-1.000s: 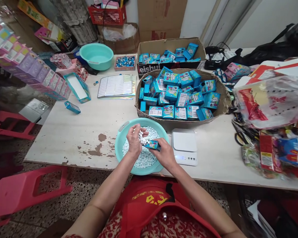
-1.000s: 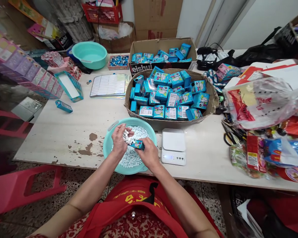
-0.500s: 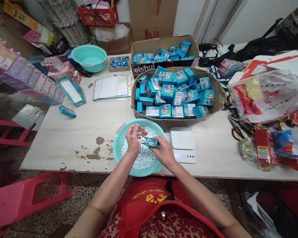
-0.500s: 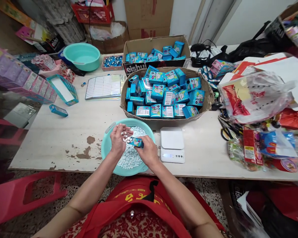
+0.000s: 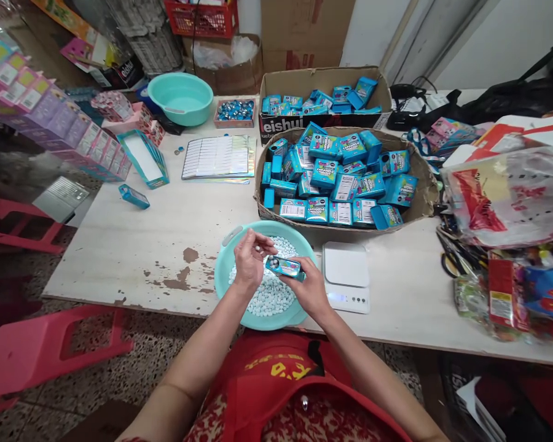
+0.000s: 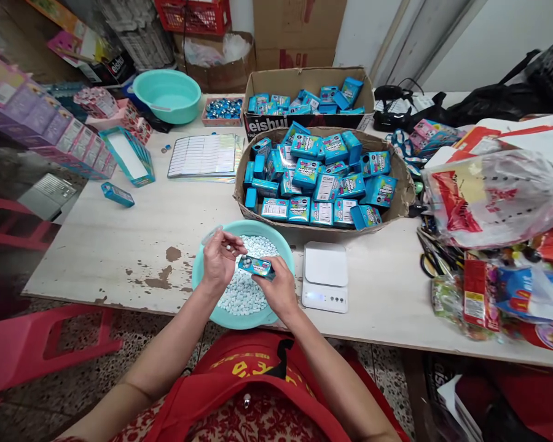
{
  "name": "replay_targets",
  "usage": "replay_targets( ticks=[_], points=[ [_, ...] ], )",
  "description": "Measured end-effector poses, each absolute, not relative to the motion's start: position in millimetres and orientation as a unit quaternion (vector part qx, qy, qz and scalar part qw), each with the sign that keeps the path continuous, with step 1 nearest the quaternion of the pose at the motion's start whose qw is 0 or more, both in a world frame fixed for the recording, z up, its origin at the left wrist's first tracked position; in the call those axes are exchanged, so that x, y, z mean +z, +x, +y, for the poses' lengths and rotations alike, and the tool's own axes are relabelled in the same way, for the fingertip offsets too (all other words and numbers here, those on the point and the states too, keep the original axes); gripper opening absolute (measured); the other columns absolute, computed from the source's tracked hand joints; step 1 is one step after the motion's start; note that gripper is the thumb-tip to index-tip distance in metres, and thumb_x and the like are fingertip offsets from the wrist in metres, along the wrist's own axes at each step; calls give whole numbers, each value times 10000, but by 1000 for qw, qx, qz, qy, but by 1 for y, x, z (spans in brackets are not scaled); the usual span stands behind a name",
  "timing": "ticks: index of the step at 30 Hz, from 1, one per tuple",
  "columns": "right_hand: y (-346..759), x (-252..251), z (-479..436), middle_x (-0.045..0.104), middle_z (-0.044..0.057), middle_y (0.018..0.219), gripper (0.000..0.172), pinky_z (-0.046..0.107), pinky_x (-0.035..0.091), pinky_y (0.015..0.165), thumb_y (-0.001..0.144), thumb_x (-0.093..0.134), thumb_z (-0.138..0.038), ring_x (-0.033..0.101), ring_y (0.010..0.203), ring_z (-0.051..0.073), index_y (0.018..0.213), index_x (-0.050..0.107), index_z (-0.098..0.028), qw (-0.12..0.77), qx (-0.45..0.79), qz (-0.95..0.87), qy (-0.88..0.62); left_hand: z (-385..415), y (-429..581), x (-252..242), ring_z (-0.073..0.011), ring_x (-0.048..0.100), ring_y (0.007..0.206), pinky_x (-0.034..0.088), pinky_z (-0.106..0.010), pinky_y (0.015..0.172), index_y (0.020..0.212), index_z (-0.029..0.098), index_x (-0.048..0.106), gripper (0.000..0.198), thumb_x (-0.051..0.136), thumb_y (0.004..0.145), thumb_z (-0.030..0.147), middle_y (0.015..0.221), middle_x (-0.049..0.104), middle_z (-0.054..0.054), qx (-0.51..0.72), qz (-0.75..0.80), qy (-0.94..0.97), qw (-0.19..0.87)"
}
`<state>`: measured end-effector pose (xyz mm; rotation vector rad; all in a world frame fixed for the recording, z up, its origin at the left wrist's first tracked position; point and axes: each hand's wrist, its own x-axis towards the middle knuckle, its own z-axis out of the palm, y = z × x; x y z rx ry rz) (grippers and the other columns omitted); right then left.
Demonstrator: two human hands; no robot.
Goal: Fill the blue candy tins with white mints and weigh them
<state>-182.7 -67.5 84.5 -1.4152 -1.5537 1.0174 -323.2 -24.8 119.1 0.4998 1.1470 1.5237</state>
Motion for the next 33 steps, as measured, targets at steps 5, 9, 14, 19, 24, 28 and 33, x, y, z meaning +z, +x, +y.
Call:
replay_targets(
  ticks=[5, 9, 14, 19, 24, 28, 33],
  points=[
    [-173, 77, -69, 650, 48, 955, 274, 381, 485, 838, 710, 706, -339, 616, 939, 238, 952, 632, -235, 410, 410, -579, -573, -20, -357, 73, -216, 616, 765, 485, -352, 740, 729, 185, 621, 381, 526, 805, 547, 758, 641, -73, 498, 647, 360, 451],
    [-176, 69, -67, 637, 45, 951, 283, 368, 482, 837, 709, 709, -327, 608, 935, 228, 959, 623, -228, 417, 414, -574, -570, -37, -362, 24, -320, 486, 1137, 372, -456, 944, 981, 229, 675, 226, 598, 791, 325, 1155, 609, -119, 159, 742, 576, 305],
    [-190, 69, -68, 631, 41, 946, 267, 342, 486, 825, 728, 694, -332, 608, 915, 210, 957, 611, -222, 413, 433, -582, -550, -69, -331, -4, -339, 491, 1121, 366, -436, 916, 880, 204, 662, 189, 639, 727, 312, 1045, 635, -135, 124, 707, 583, 382],
    [-185, 65, -69, 623, 36, 940, 304, 323, 499, 781, 727, 697, -377, 614, 887, 201, 967, 608, -213, 409, 442, -561, -568, -65, -328, -5, -256, 604, 788, 413, -310, 678, 611, 217, 544, 149, 657, 654, 304, 634, 578, -51, 214, 703, 484, 475],
    [-166, 63, -73, 626, 37, 954, 286, 344, 488, 821, 720, 706, -329, 610, 911, 213, 965, 605, -222, 402, 419, -559, -592, -44, -343, 31, -114, 442, 430, 274, -217, 405, 652, 216, 438, 304, 474, 755, 500, 558, 469, 18, 340, 687, 364, 529],
    [-171, 58, -76, 619, 53, 957, 249, 365, 483, 829, 732, 672, -247, 601, 934, 232, 968, 596, -219, 373, 395, -603, -584, -36, -333, 77, -86, 466, 479, 305, -186, 392, 647, 195, 439, 268, 621, 659, 390, 601, 462, 25, 569, 516, 200, 609],
    [-188, 55, -76, 612, 61, 959, 249, 372, 487, 829, 747, 631, -189, 601, 939, 235, 990, 582, -216, 354, 389, -645, -555, -30, -313, 95, -91, 484, 529, 409, -206, 460, 574, 185, 411, 382, 711, 655, 408, 558, 393, 43, 630, 512, 160, 561]
  ],
)
